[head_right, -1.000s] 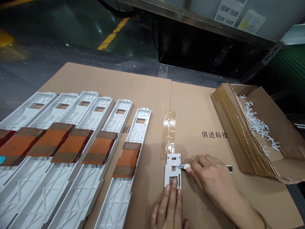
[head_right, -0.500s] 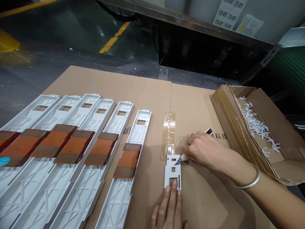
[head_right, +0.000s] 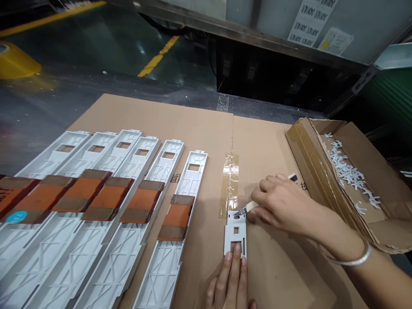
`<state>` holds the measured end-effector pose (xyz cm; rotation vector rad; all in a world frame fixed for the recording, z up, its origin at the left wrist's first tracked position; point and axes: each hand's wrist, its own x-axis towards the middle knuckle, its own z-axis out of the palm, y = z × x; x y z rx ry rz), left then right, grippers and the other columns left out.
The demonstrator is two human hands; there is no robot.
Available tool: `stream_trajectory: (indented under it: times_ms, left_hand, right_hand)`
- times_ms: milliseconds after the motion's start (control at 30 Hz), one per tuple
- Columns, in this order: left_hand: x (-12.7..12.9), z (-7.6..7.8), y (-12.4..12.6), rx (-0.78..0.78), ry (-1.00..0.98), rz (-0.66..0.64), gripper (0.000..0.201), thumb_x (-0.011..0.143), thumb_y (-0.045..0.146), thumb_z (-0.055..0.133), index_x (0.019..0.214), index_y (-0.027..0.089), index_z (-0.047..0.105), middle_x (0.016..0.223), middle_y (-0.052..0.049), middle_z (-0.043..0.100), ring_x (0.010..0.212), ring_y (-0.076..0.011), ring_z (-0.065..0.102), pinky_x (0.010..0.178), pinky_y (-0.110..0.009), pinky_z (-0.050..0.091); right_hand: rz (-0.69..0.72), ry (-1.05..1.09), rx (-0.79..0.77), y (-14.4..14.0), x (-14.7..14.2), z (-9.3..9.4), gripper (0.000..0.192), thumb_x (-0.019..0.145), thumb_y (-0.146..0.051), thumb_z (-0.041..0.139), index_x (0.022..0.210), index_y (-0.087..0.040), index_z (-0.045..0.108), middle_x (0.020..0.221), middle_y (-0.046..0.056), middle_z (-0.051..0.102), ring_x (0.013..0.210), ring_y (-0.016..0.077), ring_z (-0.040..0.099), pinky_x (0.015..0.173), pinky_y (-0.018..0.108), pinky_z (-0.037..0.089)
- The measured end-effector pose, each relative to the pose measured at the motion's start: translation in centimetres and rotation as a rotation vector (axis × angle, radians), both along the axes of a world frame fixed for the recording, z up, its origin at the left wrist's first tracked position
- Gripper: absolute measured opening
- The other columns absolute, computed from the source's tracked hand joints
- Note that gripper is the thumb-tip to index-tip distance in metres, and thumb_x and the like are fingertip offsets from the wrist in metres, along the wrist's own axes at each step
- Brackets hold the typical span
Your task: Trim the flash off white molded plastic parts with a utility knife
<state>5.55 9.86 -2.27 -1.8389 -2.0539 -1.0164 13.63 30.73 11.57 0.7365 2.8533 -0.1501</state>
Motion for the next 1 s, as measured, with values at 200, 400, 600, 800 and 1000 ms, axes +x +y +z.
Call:
stream_trajectory:
  times_ms: [200, 400, 600, 800, 1000]
  left_hand:
    - [0.5, -0.1, 0.3, 0.035, -0.029, 0.053, 0.042, 0.088, 0.020, 0.028, 0.092, 0.014, 0.070, 0.093, -0.007, 0.073, 0.095, -0.0188, 0.059, 0.073, -0.036, 0.035]
    - [0.2, -0.5, -0.1, 0.041, -0.010, -0.026, 0.041, 0.091, 0.025, 0.030, 0.086, 0.016, 0.069, 0.083, -0.006, 0.072, 0.085, -0.0194, 0.058, 0.073, -0.036, 0.036]
    - [1.5, -0.3, 0.5, 0.115, -0.206, 0.134, 0.042, 0.093, 0.019, 0.026, 0.078, 0.016, 0.066, 0.073, -0.006, 0.070, 0.077, -0.0182, 0.058, 0.073, -0.037, 0.036]
    - [0.7, -0.1, 0.4, 0.066, -0.088, 0.049, 0.040, 0.091, 0.017, 0.027, 0.084, 0.015, 0.067, 0.078, -0.005, 0.071, 0.081, -0.0181, 0.058, 0.071, -0.036, 0.035]
    - [-0.7, -0.5, -0.5, -0.006, 0.065, -0.087, 0.035, 0.088, 0.027, 0.035, 0.089, 0.016, 0.069, 0.084, -0.007, 0.070, 0.084, -0.0205, 0.057, 0.074, -0.036, 0.035]
  right_hand:
    - [-0.292, 0.461, -0.085, -7.3, 0.6, -4.9, 0.017, 0.094, -0.017, 0.043, 0.105, -0.017, 0.056, 0.077, 0.004, 0.063, 0.067, 0.0133, 0.057, 0.059, 0.024, 0.046]
    - [-0.283, 0.527, 0.135, -10.7, -1.1, -8.0, 0.031, 0.090, -0.009, 0.051, 0.121, -0.009, 0.055, 0.069, 0.004, 0.057, 0.063, 0.0157, 0.053, 0.057, 0.028, 0.045]
    - [-0.322, 0.604, 0.114, -11.0, -1.4, -7.8, 0.014, 0.089, -0.009, 0.051, 0.097, -0.012, 0.062, 0.064, 0.002, 0.053, 0.060, 0.0146, 0.046, 0.053, 0.027, 0.039]
    - [-0.307, 0.580, 0.144, -10.9, -1.4, -8.2, 0.033, 0.088, -0.006, 0.053, 0.121, -0.007, 0.053, 0.071, 0.005, 0.058, 0.066, 0.0167, 0.052, 0.058, 0.029, 0.043]
    - [-0.254, 0.566, 0.157, -10.7, -1.2, -8.1, 0.026, 0.087, -0.007, 0.055, 0.113, -0.005, 0.057, 0.066, 0.005, 0.056, 0.062, 0.0162, 0.047, 0.056, 0.029, 0.040]
